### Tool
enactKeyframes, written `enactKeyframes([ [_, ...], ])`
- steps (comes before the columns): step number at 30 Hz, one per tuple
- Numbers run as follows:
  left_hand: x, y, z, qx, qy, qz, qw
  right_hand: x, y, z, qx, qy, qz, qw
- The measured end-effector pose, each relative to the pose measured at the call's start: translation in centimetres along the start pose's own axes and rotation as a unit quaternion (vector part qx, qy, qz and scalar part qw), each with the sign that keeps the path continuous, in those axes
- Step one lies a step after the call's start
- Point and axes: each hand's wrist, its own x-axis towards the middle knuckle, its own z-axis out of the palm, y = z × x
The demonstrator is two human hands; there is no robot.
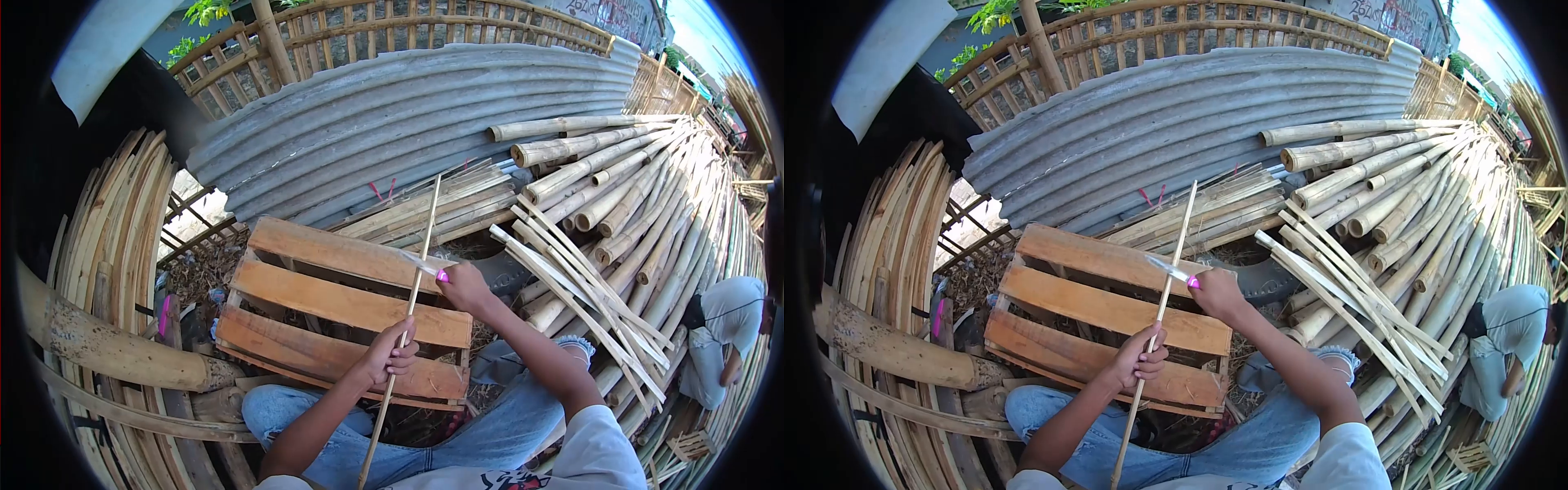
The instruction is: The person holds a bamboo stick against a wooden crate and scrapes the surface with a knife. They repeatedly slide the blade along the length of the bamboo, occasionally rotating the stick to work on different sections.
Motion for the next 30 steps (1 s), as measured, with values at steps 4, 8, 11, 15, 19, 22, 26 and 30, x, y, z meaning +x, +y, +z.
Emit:
enactKeyframes([
  [4,-0.9,-1.0,-0.5,0.048,0.07,0.005,0.996,1.3,1.6,0.5,0.01,0.045,0.089,0.995],
  [8,-0.5,-0.1,0.3,0.019,0.042,-0.009,0.999,2.2,3.2,-1.5,0.002,0.052,0.108,0.993],
  [11,-0.5,-0.3,0.0,-0.001,0.024,-0.005,1.0,0.3,0.6,0.2,-0.003,-0.016,-0.025,1.0],
  [15,-0.6,-1.1,-0.1,0.044,0.061,-0.009,0.997,3.7,5.2,-3.4,-0.087,0.051,0.065,0.993],
  [19,0.2,0.7,0.5,0.008,0.022,-0.019,1.0,2.1,2.7,-2.2,-0.032,0.06,0.054,0.996],
  [22,0.0,0.1,0.2,0.021,0.037,-0.017,0.999,0.2,-0.3,-0.3,-0.064,-0.06,-0.084,0.993],
  [26,-0.6,-2.5,0.7,0.051,0.06,-0.07,0.994,4.5,12.3,-2.4,-0.077,0.149,0.11,0.98],
  [30,-0.3,-1.8,2.8,0.057,-0.033,-0.107,0.992,3.2,12.2,-3.6,-0.006,0.17,0.082,0.982],
])
